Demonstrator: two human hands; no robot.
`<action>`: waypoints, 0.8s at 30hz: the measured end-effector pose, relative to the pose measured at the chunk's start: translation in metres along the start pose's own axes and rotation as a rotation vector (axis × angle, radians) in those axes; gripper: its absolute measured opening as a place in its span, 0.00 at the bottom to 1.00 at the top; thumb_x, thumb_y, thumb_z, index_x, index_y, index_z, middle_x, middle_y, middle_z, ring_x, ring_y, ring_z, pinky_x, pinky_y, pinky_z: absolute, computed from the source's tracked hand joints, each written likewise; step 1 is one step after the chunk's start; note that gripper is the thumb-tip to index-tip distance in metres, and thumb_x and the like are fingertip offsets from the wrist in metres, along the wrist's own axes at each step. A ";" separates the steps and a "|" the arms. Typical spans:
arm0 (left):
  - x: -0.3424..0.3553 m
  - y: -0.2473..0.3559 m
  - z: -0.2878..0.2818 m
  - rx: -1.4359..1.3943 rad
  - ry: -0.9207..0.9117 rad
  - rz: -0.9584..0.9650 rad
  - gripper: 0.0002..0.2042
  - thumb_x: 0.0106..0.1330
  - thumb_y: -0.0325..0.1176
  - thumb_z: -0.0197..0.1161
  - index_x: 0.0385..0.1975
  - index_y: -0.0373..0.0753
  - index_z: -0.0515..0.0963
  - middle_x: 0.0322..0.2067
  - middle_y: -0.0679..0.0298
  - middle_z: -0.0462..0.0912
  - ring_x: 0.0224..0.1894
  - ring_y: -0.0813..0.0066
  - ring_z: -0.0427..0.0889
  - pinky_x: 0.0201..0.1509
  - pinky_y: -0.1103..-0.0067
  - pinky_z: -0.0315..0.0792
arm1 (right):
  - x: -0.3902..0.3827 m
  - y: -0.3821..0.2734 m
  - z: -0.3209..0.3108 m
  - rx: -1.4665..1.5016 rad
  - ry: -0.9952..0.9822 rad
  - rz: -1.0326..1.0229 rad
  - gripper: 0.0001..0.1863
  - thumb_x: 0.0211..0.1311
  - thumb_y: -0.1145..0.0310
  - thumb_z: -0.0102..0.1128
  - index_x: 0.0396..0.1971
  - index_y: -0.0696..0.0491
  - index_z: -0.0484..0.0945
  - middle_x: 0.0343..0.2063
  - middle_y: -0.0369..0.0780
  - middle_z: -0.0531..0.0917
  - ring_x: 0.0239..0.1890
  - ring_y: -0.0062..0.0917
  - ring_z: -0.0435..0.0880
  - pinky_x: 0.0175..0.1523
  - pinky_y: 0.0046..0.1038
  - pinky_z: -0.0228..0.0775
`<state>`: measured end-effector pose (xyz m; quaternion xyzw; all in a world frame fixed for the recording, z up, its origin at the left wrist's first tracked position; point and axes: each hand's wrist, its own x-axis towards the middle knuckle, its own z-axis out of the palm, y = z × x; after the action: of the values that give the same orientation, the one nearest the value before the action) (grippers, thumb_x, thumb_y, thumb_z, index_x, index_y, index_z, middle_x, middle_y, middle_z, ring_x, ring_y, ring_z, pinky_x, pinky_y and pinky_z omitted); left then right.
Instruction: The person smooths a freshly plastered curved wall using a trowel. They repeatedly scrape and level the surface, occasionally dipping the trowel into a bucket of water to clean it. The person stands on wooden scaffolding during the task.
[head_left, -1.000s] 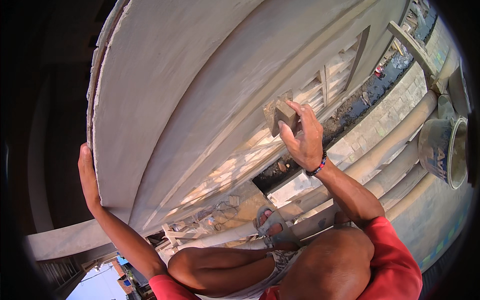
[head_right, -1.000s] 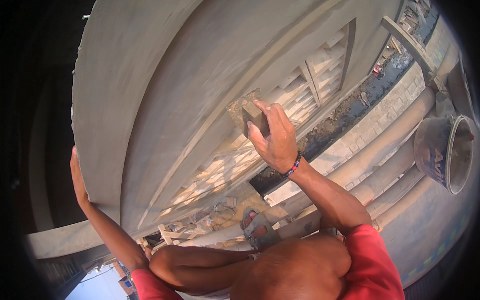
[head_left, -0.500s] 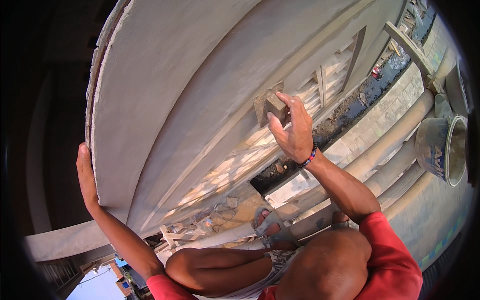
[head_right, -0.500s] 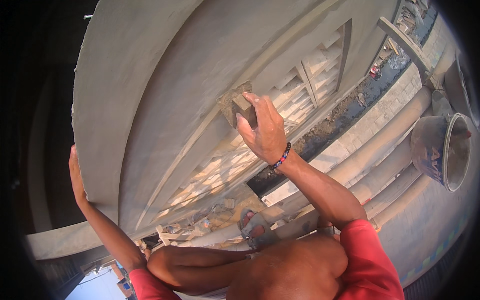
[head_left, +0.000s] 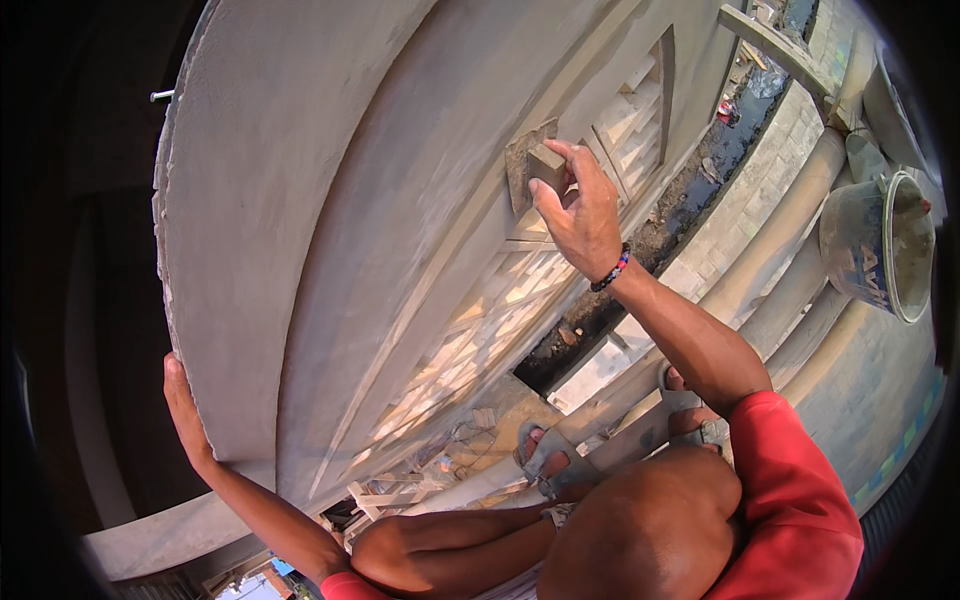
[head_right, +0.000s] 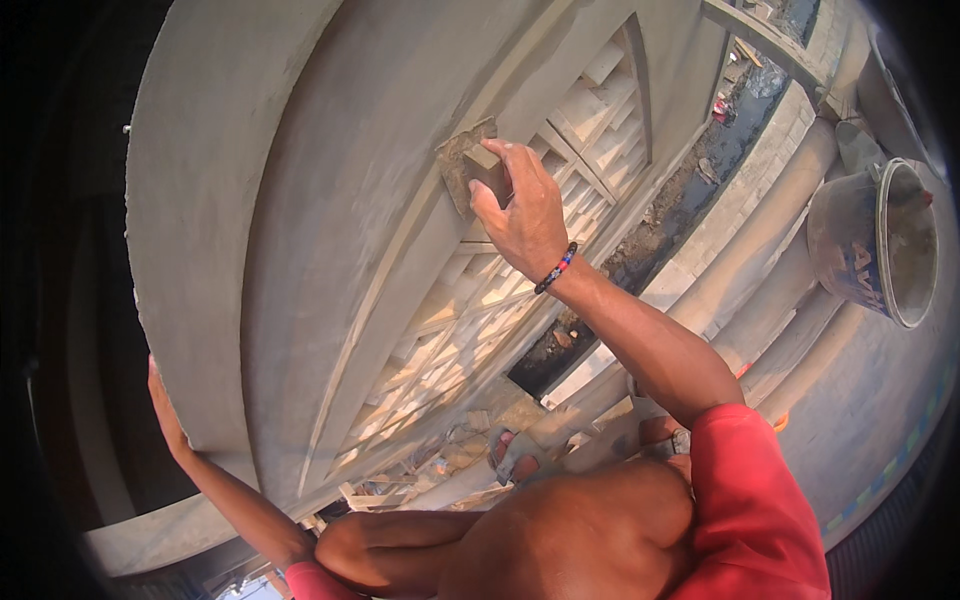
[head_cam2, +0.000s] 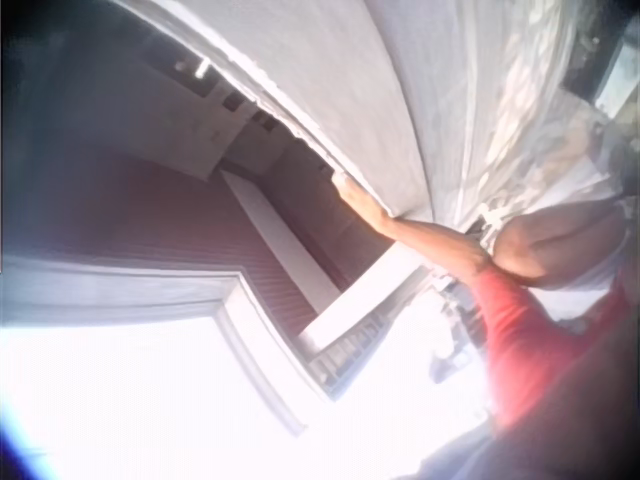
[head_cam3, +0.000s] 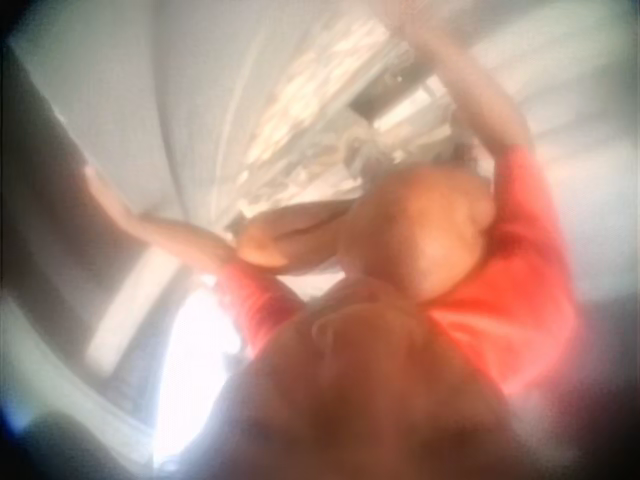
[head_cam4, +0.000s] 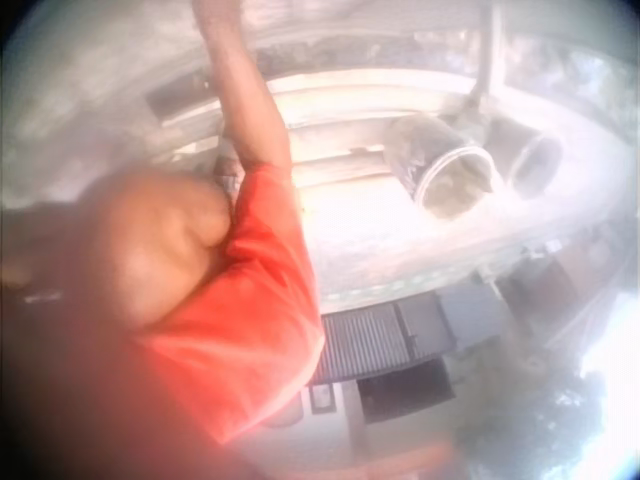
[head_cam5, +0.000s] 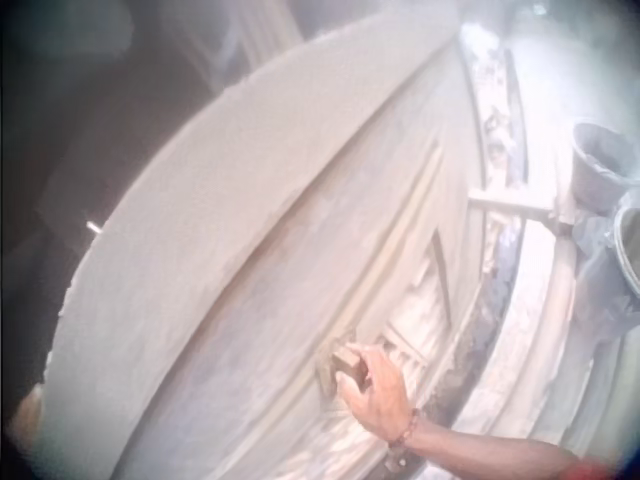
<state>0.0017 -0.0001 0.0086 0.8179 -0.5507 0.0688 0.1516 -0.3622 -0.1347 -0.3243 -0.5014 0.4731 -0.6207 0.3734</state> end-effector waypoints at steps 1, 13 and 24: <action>0.002 0.002 0.005 -0.027 -0.015 0.008 0.27 0.77 0.56 0.42 0.46 0.34 0.74 0.38 0.62 0.75 0.43 0.71 0.70 0.55 0.74 0.65 | -0.008 0.011 0.003 -0.009 -0.012 -0.013 0.22 0.55 0.73 0.64 0.52 0.58 0.75 0.35 0.46 0.77 0.33 0.33 0.77 0.41 0.32 0.72; -0.002 0.005 0.001 -0.033 0.040 -0.065 0.26 0.76 0.56 0.43 0.45 0.35 0.73 0.37 0.64 0.74 0.42 0.72 0.69 0.55 0.76 0.64 | 0.027 -0.073 -0.093 -0.345 -0.639 -0.203 0.20 0.56 0.80 0.58 0.51 0.57 0.76 0.39 0.45 0.77 0.40 0.39 0.74 0.48 0.36 0.69; 0.006 -0.017 -0.007 -0.092 -0.076 -0.149 0.27 0.78 0.51 0.44 0.60 0.30 0.69 0.56 0.59 0.74 0.58 0.70 0.70 0.66 0.75 0.60 | 0.077 -0.102 -0.026 -0.731 -1.057 -0.607 0.16 0.57 0.80 0.58 0.46 0.56 0.81 0.35 0.41 0.83 0.44 0.32 0.75 0.48 0.28 0.81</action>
<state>0.0195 0.0031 0.0140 0.8507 -0.4965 0.0009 0.1730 -0.4033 -0.1737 -0.2066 -0.9382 0.2462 -0.1725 0.1713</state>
